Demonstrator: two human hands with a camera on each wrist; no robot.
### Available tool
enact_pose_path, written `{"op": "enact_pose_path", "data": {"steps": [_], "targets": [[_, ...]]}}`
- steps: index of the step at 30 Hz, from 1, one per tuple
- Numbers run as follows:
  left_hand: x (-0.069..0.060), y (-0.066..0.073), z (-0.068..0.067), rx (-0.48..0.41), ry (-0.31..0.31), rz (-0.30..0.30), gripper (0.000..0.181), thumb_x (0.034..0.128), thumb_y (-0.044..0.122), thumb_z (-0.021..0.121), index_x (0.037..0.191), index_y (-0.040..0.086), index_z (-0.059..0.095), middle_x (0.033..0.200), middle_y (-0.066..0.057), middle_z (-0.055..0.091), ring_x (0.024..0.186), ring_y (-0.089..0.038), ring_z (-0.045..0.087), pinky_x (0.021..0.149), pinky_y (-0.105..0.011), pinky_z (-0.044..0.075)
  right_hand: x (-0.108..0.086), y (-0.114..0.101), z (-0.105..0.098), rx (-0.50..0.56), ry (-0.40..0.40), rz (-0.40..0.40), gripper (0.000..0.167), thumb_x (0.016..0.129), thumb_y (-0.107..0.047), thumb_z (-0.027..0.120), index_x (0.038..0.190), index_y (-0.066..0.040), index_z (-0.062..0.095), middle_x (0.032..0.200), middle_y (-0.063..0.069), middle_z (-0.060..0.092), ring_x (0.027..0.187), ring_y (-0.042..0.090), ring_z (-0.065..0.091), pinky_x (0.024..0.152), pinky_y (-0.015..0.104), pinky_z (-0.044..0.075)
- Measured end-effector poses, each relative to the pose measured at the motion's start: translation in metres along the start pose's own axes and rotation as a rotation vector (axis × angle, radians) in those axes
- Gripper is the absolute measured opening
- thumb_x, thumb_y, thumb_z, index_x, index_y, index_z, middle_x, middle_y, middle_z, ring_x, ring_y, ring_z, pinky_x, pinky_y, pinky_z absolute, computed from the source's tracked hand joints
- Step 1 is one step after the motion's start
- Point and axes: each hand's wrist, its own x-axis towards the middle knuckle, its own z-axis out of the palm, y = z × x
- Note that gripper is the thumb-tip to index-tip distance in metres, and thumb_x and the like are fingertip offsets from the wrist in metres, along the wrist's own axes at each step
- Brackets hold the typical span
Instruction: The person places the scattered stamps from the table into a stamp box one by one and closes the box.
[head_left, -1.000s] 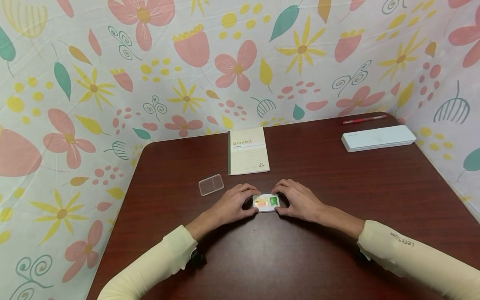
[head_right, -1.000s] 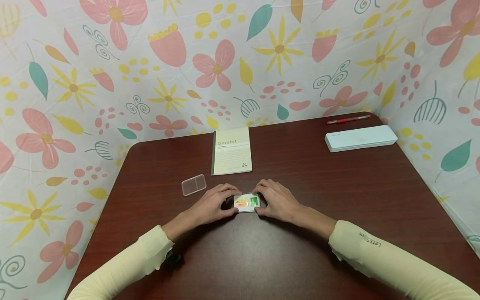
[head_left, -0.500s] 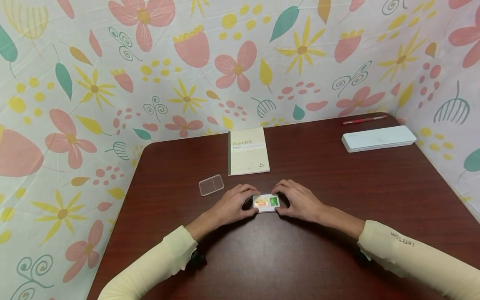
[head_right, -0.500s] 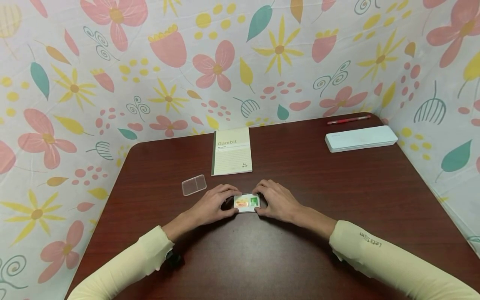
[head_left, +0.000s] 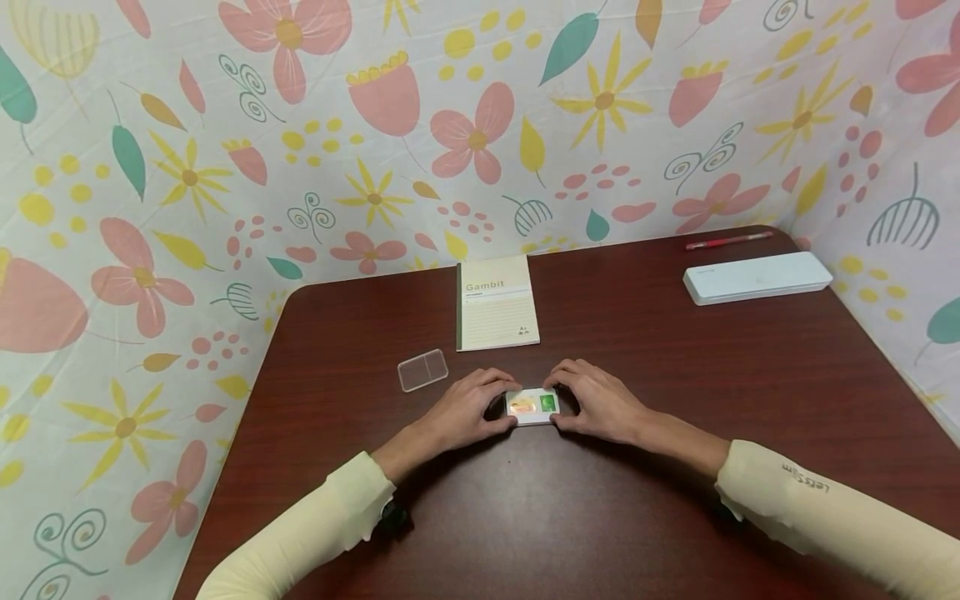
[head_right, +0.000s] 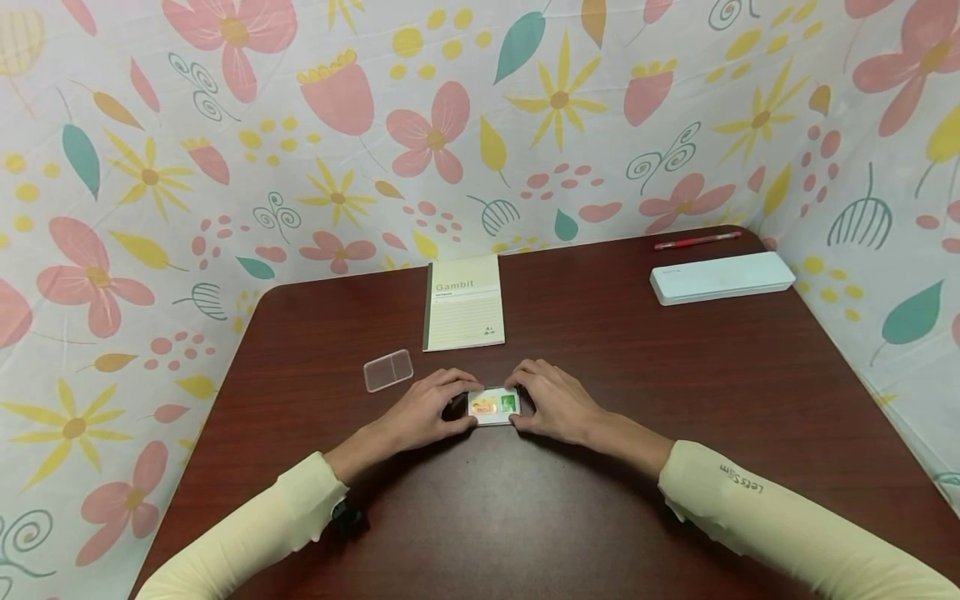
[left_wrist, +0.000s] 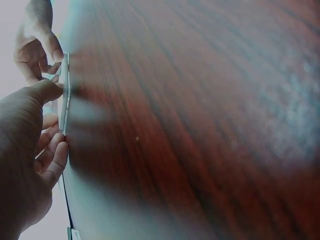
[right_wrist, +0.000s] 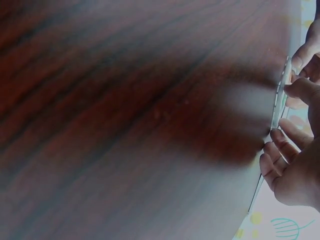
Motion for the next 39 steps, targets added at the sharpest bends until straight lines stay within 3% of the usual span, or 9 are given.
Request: {"op": "enact_pose_path", "data": {"steps": [16, 24, 34, 39], "targets": [[-0.001, 0.001, -0.001, -0.007, -0.018, -0.013, 0.048, 0.0986, 0.035, 0.077, 0.14, 0.014, 0.068, 0.139, 0.0, 0.062, 0.131, -0.018, 0.057, 0.106, -0.041, 0.049, 0.0, 0.002, 0.0, 0.013, 0.007, 0.001, 0.038, 0.081, -0.018, 0.091, 0.115, -0.009, 0.074, 0.118, 0.003, 0.066, 0.108, 0.024, 0.063, 0.087, 0.046, 0.056], [-0.003, -0.004, -0.005, -0.02, 0.013, -0.031, 0.05, 0.0988, 0.035, 0.077, 0.144, 0.016, 0.065, 0.143, 0.0, 0.06, 0.133, -0.019, 0.056, 0.108, -0.042, 0.048, 0.003, 0.002, -0.004, 0.039, -0.005, 0.008, 0.045, 0.083, -0.021, 0.091, 0.121, -0.008, 0.072, 0.12, 0.004, 0.065, 0.108, 0.022, 0.063, 0.087, 0.046, 0.055], [-0.019, -0.018, -0.024, -0.065, 0.06, -0.109, 0.048, 0.1003, 0.036, 0.077, 0.144, 0.018, 0.065, 0.141, 0.002, 0.063, 0.135, -0.02, 0.055, 0.107, -0.051, 0.049, 0.019, 0.001, -0.012, 0.082, 0.007, -0.029, 0.051, 0.086, -0.015, 0.088, 0.132, -0.004, 0.068, 0.128, 0.007, 0.068, 0.119, 0.029, 0.064, 0.096, 0.052, 0.054], [-0.029, -0.03, -0.036, -0.018, 0.112, -0.128, 0.05, 0.0996, 0.036, 0.078, 0.144, 0.017, 0.065, 0.141, 0.001, 0.063, 0.131, -0.021, 0.058, 0.11, -0.051, 0.047, 0.036, -0.003, -0.016, 0.113, -0.012, -0.033, 0.058, 0.09, -0.018, 0.086, 0.141, -0.002, 0.063, 0.137, 0.013, 0.067, 0.127, 0.033, 0.062, 0.102, 0.054, 0.052]]}}
